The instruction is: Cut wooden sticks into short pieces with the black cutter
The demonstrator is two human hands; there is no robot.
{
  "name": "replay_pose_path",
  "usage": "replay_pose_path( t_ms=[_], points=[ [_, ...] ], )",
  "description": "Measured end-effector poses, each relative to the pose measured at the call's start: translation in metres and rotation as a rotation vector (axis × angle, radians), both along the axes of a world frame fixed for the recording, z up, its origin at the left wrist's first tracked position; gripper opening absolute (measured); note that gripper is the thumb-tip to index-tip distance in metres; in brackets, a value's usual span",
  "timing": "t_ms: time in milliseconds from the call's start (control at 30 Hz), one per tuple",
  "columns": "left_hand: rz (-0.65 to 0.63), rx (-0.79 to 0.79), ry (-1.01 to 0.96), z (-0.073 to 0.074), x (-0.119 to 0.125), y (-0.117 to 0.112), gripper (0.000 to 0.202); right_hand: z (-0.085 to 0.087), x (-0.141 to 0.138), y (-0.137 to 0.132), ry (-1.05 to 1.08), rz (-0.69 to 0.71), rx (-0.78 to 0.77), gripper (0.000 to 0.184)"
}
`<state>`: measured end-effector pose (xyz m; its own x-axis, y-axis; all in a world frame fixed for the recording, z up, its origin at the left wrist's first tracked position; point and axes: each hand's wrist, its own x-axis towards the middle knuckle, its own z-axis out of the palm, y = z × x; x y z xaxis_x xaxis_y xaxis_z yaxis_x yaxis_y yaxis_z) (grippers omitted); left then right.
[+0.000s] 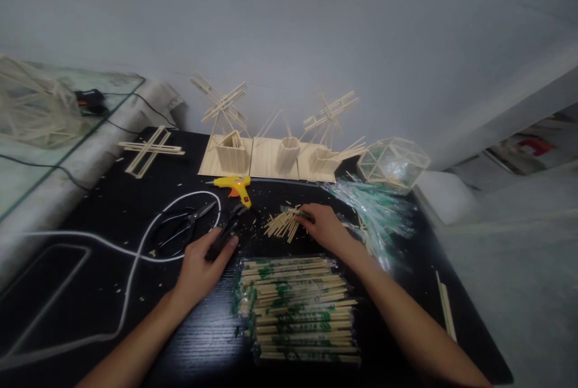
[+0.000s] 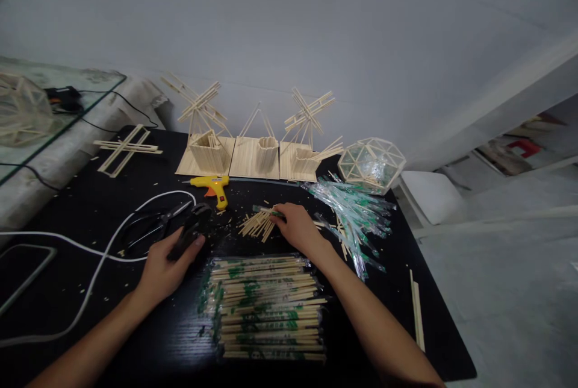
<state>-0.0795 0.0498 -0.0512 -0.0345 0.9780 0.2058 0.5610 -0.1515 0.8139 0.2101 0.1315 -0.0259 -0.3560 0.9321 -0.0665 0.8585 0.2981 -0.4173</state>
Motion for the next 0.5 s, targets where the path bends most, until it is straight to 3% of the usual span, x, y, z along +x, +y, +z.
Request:
replay_pose_path(
  t_ms=[267, 400, 467, 500],
  points=[
    [-0.030, 0.014, 0.000, 0.000, -0.001, -0.001, 0.031, 0.004, 0.018, 0.004, -0.197, -0.217, 0.053, 0.014],
    [-0.057, 0.044, 0.028, 0.000, 0.000, -0.002, 0.028, 0.002, 0.016, -0.004, -0.293, -0.282, 0.088, 0.029],
    [-0.060, 0.041, 0.032, -0.002, 0.000, -0.002, 0.028, 0.004, 0.012, -0.007, -0.290, -0.200, 0.107, 0.044],
    [-0.060, 0.035, 0.031, -0.003, -0.001, -0.002, 0.027, 0.005, 0.009, -0.008, -0.263, -0.090, 0.107, 0.054]
  ],
)
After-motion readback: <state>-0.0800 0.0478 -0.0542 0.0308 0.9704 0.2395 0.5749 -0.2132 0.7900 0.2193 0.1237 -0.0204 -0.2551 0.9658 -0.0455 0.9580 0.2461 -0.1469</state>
